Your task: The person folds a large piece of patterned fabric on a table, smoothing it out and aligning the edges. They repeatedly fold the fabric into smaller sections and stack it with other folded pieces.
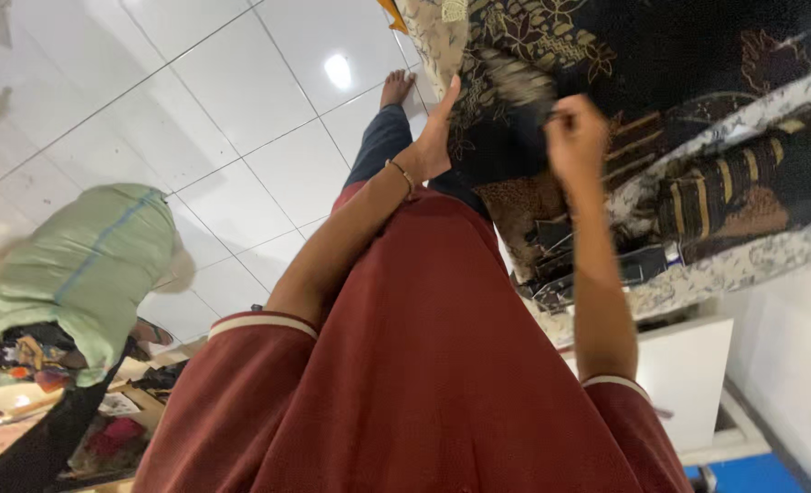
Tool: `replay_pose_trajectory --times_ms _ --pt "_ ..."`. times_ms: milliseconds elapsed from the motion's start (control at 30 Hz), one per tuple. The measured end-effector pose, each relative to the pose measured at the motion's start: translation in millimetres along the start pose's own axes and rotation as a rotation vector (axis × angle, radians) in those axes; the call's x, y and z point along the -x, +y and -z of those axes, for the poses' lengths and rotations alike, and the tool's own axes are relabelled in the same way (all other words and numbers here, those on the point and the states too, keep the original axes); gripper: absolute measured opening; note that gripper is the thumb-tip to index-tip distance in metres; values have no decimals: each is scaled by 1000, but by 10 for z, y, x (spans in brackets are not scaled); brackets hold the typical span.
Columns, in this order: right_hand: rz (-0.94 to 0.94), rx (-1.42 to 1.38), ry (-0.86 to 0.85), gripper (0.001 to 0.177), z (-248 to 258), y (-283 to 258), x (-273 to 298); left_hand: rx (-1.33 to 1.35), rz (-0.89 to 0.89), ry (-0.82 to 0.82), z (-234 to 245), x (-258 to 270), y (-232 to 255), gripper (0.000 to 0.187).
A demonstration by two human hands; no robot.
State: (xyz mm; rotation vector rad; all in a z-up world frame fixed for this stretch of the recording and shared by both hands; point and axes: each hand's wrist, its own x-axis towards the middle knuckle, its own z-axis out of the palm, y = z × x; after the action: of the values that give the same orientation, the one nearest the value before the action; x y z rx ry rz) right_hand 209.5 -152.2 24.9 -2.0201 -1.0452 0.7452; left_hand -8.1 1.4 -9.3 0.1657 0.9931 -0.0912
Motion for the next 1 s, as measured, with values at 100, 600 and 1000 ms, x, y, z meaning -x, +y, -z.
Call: replay_pose_trajectory --times_ms 100,600,1000 --pt "-177 14 -8 9 532 500 -364 -36 -100 -7 -45 32 -60 122" --pt "287 433 -354 39 -682 -947 522 258 -164 75 -11 198 -470 109" --pt "190 173 -386 9 -687 -780 432 323 -205 -373 50 316 -475 102"
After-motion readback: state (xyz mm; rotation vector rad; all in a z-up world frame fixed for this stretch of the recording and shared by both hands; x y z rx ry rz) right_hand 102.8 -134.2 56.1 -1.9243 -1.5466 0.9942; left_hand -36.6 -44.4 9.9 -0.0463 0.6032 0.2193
